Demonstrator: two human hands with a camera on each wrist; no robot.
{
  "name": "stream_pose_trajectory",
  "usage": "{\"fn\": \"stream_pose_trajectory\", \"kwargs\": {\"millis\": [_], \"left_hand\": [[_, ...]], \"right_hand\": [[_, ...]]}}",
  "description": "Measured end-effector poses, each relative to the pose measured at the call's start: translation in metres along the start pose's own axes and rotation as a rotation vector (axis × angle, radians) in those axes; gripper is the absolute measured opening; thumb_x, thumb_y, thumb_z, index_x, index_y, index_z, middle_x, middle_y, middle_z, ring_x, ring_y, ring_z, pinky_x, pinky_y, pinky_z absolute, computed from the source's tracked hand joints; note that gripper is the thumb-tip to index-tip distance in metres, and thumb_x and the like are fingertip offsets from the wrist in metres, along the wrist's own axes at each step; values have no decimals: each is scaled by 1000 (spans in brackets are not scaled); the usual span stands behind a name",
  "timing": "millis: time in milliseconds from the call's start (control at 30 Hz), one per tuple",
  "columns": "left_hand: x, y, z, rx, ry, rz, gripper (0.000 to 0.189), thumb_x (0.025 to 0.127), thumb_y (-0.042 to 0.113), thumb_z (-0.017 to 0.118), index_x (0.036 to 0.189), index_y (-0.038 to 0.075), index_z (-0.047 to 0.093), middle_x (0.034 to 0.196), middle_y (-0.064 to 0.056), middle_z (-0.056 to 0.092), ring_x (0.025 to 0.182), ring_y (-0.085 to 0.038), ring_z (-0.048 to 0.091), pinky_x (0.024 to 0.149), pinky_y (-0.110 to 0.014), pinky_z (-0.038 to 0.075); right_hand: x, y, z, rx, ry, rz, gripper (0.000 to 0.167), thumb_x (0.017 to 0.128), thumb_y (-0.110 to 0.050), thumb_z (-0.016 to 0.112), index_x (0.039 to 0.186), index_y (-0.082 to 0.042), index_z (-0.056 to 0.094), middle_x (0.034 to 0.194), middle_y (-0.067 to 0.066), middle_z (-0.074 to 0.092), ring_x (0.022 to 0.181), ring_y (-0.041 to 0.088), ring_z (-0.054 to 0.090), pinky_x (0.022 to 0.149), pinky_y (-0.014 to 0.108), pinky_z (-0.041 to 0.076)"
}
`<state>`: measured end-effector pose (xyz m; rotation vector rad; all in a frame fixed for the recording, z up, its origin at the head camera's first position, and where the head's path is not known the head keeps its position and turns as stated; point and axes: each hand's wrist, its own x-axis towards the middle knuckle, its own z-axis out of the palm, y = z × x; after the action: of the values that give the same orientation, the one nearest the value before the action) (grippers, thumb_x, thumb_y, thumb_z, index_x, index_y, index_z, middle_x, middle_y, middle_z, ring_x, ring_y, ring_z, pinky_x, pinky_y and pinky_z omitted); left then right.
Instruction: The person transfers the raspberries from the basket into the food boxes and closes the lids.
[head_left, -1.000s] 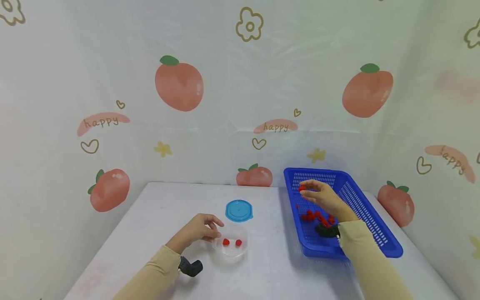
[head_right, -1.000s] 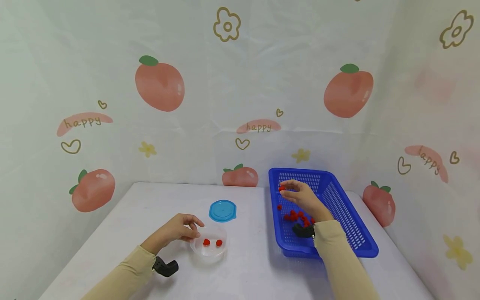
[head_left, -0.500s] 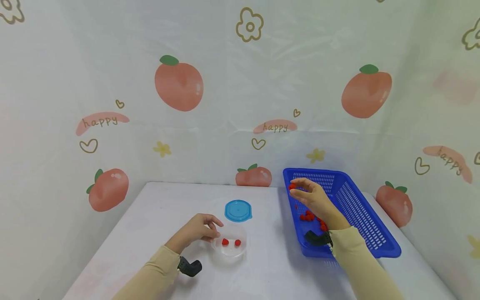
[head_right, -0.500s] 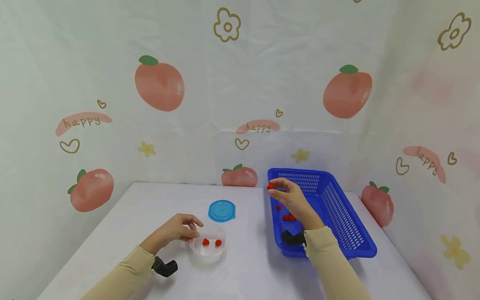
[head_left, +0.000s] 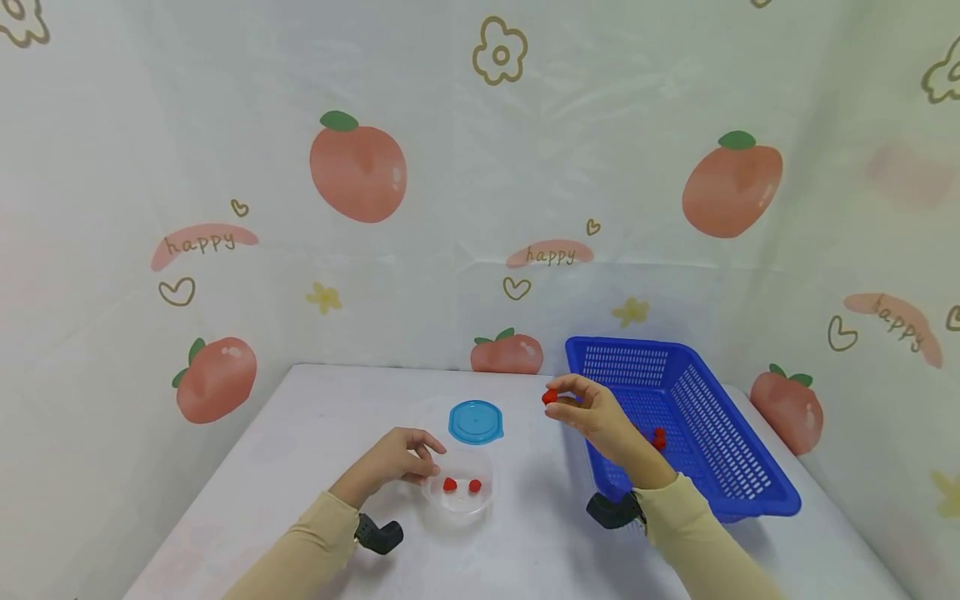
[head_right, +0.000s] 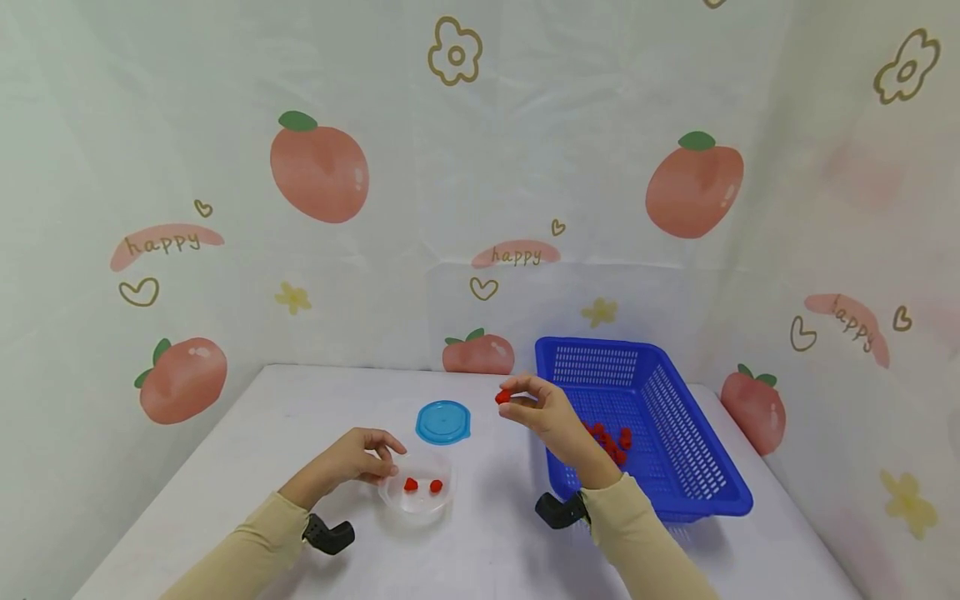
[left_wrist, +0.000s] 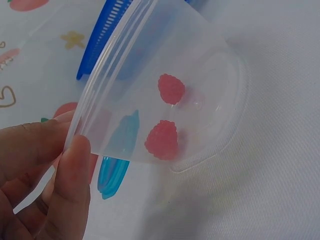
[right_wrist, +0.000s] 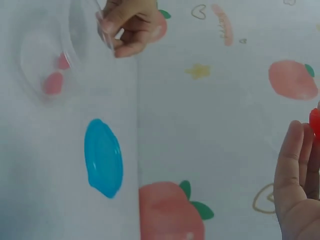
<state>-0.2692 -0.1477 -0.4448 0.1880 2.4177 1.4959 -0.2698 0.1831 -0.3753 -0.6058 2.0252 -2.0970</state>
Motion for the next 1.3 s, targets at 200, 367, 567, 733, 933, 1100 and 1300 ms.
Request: {"fn": "stream_pose_trajectory", "kwargs": {"millis": [200, 367, 567, 733, 933, 1100, 1300], "left_hand": [[1, 1, 1, 4, 10, -10, 24, 80, 7, 77, 103, 6, 69, 80, -6, 57, 60, -15, 58, 60, -25, 56], [0, 1, 1, 5, 8, -4, 24, 80, 8, 77, 103, 6, 69, 80, -6, 57, 61, -15, 59, 61, -25, 57], [-1, 0, -1, -4, -8, 12, 24, 80, 7, 76, 103, 4, 69, 79, -6, 57, 61, -14, 59, 60, -25, 57], [-1, -1, -1, 0, -5, 10, 25, 80, 7, 77, 104, 5, 69, 79, -6, 57, 61, -14, 58, 60, -25, 56], [-1, -1, 0, -2, 1, 5, 25, 81, 7, 76, 105, 4, 69, 80, -6, 57, 61, -15, 58, 60, -25, 56], [-1, 0, 0, 0, 2, 6, 26, 81, 6, 76, 106, 3, 69, 79, -6, 57, 61, -15, 58, 60, -26, 57], [0, -1, 0, -2, -3, 10, 26, 81, 6, 75, 106, 2, 68, 79, -6, 58, 61, -15, 58, 61, -26, 57]], "right_hand": [[-3, 8, 18, -27, 56, 4, 20, 88, -6, 69, 103, -20, 65, 104, -2, 61, 92, 11, 65, 86, 21, 54], [-6, 17, 34, -26, 68, 43, 19, 88, -10, 70, 105, -16, 65, 106, 0, 58, 94, 12, 65, 86, 20, 53], [-9, 32, 52, 13, 30, 75, 24, 88, -8, 69, 111, -4, 61, 107, 3, 57, 97, 18, 63, 88, 21, 53], [-12, 47, 64, 14, 5, 106, 30, 88, -7, 69, 113, 4, 58, 105, 2, 59, 94, 13, 64, 88, 21, 52], [-15, 63, 75, -3, -18, 150, 38, 86, -6, 71, 116, 11, 55, 103, 2, 63, 90, 13, 64, 88, 22, 52], [-17, 74, 80, -13, -31, 177, 44, 86, -6, 70, 118, 16, 51, 101, 2, 64, 88, 13, 64, 87, 24, 53], [-17, 83, 84, -23, -36, 189, 39, 86, -3, 69, 117, 15, 53, 98, 1, 67, 82, 10, 62, 83, 22, 54]]}}
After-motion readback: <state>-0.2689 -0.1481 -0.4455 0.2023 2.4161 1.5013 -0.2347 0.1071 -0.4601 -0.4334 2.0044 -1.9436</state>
